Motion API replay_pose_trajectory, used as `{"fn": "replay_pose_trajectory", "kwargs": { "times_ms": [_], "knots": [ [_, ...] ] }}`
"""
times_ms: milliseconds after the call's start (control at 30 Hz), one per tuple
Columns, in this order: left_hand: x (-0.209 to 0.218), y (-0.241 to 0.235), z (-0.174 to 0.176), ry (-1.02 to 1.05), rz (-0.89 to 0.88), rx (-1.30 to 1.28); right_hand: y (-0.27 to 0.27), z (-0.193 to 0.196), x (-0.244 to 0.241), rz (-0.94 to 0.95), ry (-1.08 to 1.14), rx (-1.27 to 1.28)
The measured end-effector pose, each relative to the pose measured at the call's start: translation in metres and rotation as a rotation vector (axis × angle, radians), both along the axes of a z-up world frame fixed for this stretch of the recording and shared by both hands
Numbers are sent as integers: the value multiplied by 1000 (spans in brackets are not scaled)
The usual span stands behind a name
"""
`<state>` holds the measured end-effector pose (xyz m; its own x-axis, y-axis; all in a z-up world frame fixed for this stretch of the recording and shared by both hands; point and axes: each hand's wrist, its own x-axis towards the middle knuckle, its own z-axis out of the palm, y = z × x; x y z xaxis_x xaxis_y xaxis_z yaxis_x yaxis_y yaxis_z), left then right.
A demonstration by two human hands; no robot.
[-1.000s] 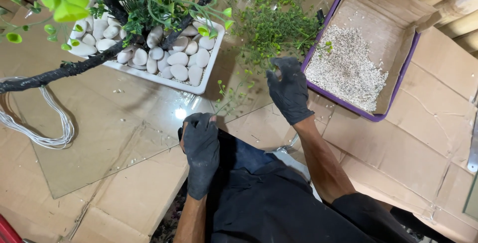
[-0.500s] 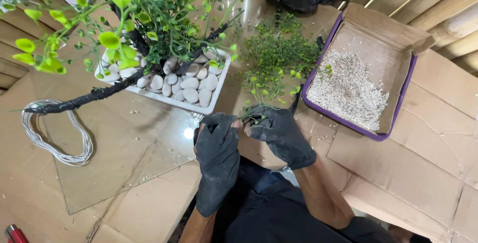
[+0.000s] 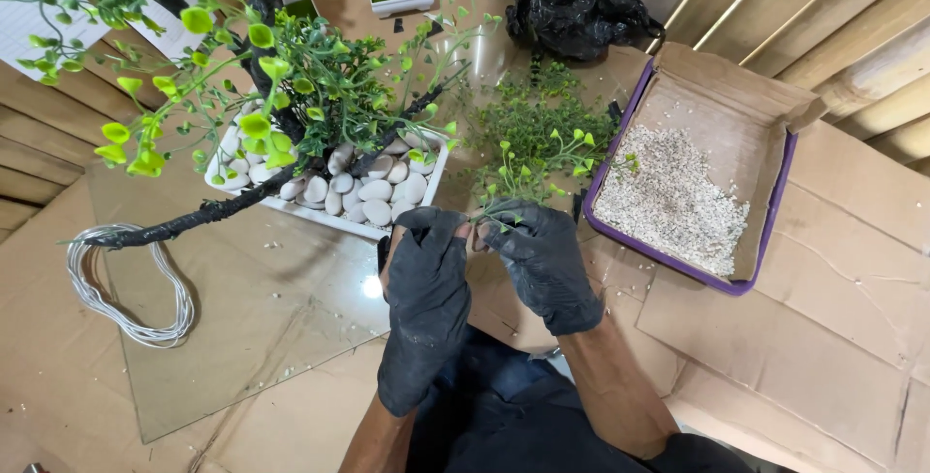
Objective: The person is meticulously attaching small sprigs of artificial greenery to a larger artificial tree structure set in a white pot filled with decorative stones.
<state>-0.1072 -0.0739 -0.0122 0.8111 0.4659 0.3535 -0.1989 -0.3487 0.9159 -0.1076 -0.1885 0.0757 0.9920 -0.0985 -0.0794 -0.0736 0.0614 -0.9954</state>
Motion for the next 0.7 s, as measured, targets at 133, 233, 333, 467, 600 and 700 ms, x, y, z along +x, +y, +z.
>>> {"fn": "replay_pose_trajectory", "kwargs": {
  "times_ms": [133,233,333,467,600,700],
  "knots": [
    [11,0,2,30,189,440,-1,-8,8,-91,11,-49],
    [15,2,7,29,138,416,1,-4,12,-118,52,-37],
    [18,5,12,9,118,411,4,1,18,-110,103,-65],
    [32,11,24,-24,95,401,7,0,27,-124,117,-81],
    [45,14,39,-57,82,398,12,3,38,-123,76,3],
    [52,19,47,-81,61,391,24,19,50,-285,55,79]
  ]
}}
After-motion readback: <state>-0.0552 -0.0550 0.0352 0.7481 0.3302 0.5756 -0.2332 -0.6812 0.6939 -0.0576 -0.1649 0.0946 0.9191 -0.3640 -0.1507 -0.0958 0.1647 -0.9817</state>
